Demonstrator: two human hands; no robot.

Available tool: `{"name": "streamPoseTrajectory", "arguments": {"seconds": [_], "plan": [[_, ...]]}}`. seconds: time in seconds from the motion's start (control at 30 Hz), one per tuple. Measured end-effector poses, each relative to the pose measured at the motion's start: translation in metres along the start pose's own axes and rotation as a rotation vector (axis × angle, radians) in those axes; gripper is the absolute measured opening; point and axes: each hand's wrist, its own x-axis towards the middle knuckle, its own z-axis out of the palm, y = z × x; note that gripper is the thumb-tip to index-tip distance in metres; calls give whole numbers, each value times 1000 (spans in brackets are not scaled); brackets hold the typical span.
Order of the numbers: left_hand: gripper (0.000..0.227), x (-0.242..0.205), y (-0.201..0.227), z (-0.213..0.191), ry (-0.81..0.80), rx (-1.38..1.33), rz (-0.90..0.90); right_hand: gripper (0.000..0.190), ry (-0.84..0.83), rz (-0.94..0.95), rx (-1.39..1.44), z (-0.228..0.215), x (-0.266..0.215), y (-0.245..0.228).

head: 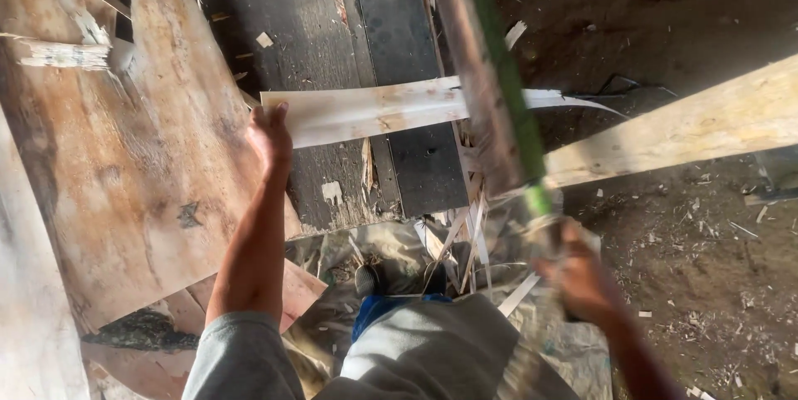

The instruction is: Sorting and trimming thin wood veneer sheets using a manual guillotine cutter.

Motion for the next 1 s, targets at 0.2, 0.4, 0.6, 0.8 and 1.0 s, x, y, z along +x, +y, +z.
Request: {"name": "streamPoseTrajectory", "arguments": {"seconds": [0.2, 0.4, 0.6, 0.8, 1.0], "plan": [[24, 2, -77, 35, 145, -39, 242, 29, -160, -426, -179, 13, 225, 230], [38, -28, -39, -2, 155, 53, -251, 40, 65, -251, -413, 46, 75, 67], [34, -113, -4, -20, 451, -319, -408, 40, 52, -224, -402, 27, 57, 59], [35, -217, 78, -52, 412, -481, -590, 55, -280, -445, 76, -17, 64, 87], [35, -334, 9, -35, 422, -673, -536, 82, -652, -415, 209, 56, 155, 182]]}}
